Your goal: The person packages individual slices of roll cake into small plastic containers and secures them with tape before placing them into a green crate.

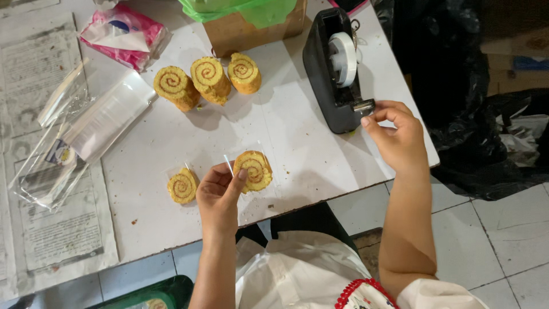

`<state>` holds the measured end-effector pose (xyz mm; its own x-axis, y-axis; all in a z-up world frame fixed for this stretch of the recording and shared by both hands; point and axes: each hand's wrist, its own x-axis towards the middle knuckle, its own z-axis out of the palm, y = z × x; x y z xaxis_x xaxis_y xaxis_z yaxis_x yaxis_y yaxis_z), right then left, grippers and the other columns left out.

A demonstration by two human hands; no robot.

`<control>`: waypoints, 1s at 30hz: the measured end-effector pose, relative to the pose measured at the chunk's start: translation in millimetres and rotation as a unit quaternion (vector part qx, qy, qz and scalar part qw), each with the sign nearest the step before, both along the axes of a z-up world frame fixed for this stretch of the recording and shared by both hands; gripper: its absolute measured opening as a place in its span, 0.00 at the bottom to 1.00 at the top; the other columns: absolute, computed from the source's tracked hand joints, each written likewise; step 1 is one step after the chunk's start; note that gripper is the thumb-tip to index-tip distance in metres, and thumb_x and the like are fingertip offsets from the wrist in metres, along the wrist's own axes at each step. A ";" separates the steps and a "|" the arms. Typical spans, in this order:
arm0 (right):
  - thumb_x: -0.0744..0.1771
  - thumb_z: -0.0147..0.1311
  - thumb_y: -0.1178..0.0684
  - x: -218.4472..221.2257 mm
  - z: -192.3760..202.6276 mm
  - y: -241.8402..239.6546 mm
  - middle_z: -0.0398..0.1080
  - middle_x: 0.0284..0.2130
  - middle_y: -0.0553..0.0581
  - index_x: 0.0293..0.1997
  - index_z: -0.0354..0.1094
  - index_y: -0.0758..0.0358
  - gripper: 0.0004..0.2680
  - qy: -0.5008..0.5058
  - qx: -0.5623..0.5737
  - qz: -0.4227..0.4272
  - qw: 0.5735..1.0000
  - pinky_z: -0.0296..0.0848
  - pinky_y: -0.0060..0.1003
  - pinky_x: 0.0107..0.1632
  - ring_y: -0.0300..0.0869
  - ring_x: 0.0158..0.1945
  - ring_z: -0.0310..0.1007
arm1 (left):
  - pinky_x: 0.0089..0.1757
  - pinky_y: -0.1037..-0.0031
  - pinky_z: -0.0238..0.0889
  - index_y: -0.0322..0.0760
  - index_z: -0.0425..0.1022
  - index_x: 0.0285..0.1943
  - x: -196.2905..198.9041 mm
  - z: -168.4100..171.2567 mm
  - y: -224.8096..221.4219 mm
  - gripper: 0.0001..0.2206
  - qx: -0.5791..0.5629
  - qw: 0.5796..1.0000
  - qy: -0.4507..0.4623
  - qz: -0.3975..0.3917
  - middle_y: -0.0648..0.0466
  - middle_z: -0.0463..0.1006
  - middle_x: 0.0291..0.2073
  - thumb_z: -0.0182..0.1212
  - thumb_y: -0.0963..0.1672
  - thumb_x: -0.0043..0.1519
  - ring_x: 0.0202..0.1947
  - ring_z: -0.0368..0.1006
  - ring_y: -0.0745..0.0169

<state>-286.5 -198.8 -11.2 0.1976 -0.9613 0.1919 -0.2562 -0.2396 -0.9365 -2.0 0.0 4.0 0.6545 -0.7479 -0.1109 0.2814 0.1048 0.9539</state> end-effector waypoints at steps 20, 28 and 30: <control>0.66 0.62 0.57 129.8 107.9 131.9 0.77 0.26 0.49 0.74 0.57 0.63 0.26 0.110 0.014 0.319 0.941 0.65 0.27 0.34 0.33 0.30 0.71 | 0.42 0.79 0.75 0.37 0.82 0.43 7.1 49.3 50.9 0.09 0.112 0.985 -0.130 -0.011 0.58 0.85 0.36 0.72 0.43 0.56 0.35 0.78 0.70; 0.65 0.67 0.56 162.8 74.6 115.7 0.74 0.24 0.58 0.54 0.70 0.72 0.15 0.123 0.078 0.393 0.908 0.67 0.34 0.32 0.40 0.27 0.66 | 0.36 0.78 0.74 0.29 0.81 0.45 32.8 16.2 72.2 0.13 -0.041 0.997 0.057 -0.029 0.52 0.82 0.30 0.78 0.40 0.55 0.31 0.75 0.71; 0.65 0.67 0.55 175.4 54.2 111.2 0.73 0.22 0.53 0.43 0.74 0.68 0.09 0.085 0.105 0.431 0.892 0.68 0.30 0.32 0.37 0.26 0.66 | 0.36 0.80 0.74 0.27 0.81 0.45 42.7 21.5 78.6 0.12 -0.046 0.994 0.090 -0.040 0.53 0.81 0.29 0.76 0.39 0.57 0.30 0.76 0.72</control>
<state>-111.1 -87.5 43.0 0.8902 -0.4489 -0.0769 -0.2035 -0.2409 -0.9490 40.7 78.6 25.5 0.5685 -0.8090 -0.1494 0.4579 0.1604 0.8744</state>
